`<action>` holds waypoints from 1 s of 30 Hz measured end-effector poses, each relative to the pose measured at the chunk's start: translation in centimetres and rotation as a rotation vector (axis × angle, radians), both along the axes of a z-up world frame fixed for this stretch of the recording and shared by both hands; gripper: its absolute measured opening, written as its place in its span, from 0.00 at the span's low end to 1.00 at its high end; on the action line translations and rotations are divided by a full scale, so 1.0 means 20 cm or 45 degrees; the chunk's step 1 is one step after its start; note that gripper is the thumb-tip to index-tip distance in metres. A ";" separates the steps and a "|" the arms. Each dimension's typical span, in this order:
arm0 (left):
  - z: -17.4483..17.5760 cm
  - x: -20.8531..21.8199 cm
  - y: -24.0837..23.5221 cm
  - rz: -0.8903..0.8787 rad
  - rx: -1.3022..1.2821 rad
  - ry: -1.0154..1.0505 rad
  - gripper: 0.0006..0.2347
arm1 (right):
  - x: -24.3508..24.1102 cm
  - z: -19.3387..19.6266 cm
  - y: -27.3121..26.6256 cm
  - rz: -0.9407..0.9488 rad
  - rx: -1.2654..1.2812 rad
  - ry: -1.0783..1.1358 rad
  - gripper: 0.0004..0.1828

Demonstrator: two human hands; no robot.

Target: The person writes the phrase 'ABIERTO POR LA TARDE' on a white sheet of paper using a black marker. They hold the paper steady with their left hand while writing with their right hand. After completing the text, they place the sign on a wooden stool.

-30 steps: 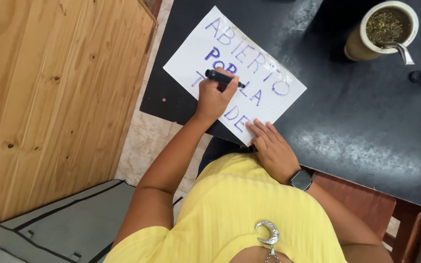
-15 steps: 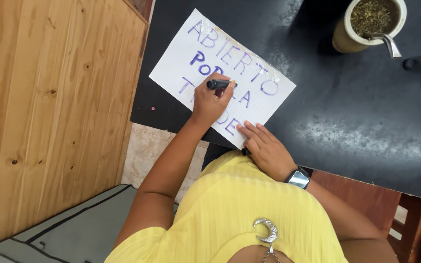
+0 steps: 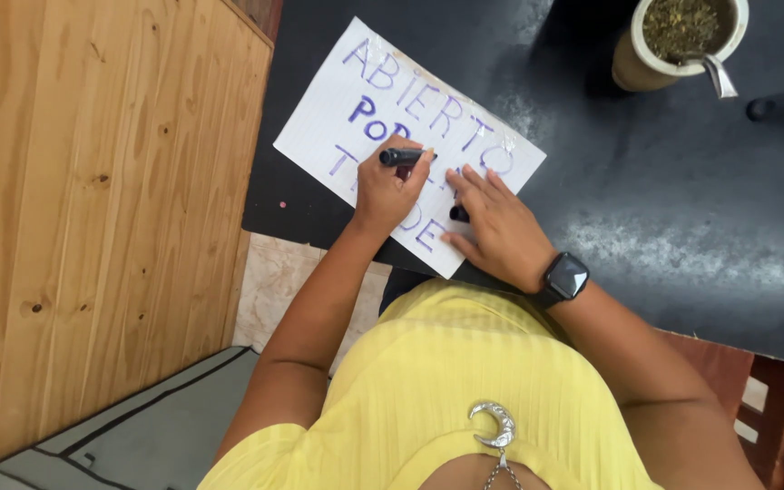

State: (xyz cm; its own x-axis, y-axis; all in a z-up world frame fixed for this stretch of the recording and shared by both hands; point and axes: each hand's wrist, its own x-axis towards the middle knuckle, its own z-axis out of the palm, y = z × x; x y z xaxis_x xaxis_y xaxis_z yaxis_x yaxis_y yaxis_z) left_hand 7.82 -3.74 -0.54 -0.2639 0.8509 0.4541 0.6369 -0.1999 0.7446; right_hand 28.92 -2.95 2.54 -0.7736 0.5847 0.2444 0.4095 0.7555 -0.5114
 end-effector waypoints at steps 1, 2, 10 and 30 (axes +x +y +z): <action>0.00 0.00 -0.01 0.000 -0.008 -0.003 0.04 | 0.00 -0.01 -0.01 -0.012 -0.018 -0.031 0.24; -0.01 -0.01 -0.01 -0.001 -0.016 -0.005 0.05 | 0.00 -0.02 -0.02 -0.025 -0.036 -0.063 0.25; -0.06 -0.02 -0.02 0.109 0.024 0.206 0.06 | 0.01 -0.04 -0.02 -0.054 -0.063 -0.087 0.24; -0.05 -0.02 -0.03 0.130 0.027 0.221 0.08 | 0.02 -0.08 -0.02 -0.072 -0.063 -0.114 0.24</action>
State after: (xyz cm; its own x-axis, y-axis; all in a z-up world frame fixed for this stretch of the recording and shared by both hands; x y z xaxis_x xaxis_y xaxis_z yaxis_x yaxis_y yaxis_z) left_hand 7.39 -4.41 -1.49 -0.2642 0.8137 0.5177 0.7731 -0.1422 0.6181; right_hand 29.25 -3.44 0.99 -0.7566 0.6376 0.1453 0.4966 0.7047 -0.5067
